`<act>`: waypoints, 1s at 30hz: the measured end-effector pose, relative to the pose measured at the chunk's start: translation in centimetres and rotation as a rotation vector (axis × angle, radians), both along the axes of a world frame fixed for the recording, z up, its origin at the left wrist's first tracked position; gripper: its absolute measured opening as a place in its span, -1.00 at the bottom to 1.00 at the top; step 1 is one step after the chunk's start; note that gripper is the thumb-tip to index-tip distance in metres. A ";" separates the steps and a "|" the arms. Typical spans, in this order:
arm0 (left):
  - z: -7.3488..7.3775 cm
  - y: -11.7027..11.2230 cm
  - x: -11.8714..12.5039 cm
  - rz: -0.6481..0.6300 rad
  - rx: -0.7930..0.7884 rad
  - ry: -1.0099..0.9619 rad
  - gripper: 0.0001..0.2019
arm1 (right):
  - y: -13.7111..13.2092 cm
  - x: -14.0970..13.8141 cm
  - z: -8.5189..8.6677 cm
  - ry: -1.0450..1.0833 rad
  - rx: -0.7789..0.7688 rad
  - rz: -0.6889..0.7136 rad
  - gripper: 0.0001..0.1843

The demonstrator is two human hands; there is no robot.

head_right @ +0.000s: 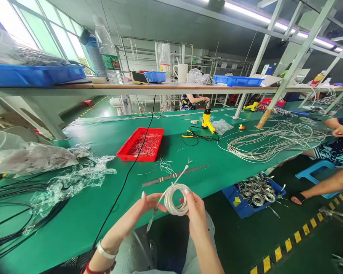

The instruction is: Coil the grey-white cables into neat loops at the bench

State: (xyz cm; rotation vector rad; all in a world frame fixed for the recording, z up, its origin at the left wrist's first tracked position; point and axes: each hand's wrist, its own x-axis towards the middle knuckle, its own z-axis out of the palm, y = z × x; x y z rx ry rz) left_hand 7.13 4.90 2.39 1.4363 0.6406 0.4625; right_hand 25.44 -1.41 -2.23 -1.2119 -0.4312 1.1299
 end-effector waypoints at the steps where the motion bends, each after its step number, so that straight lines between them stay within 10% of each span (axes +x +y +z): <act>1: -0.4 0.0 -0.2 0.034 0.047 0.041 -0.34 | 0.2 -0.1 -0.3 -0.003 -0.002 0.001 -0.57; 7: -2.3 -0.6 0.4 0.322 0.436 0.175 -0.53 | 1.3 -2.2 -1.3 -0.182 0.087 0.101 -0.53; 18: -4.2 -1.2 -1.5 0.615 -0.077 0.066 -0.55 | 5.7 -2.7 -3.0 -0.678 0.097 0.465 -0.41; 23: -4.5 -1.2 -4.2 0.876 -0.137 0.027 -0.55 | 12.5 0.6 -5.8 -1.106 -0.150 0.328 -0.75; 30: -5.0 -1.2 -6.4 0.925 -0.271 -0.111 -0.51 | 17.7 -0.5 -7.5 -1.405 -0.337 0.339 -0.82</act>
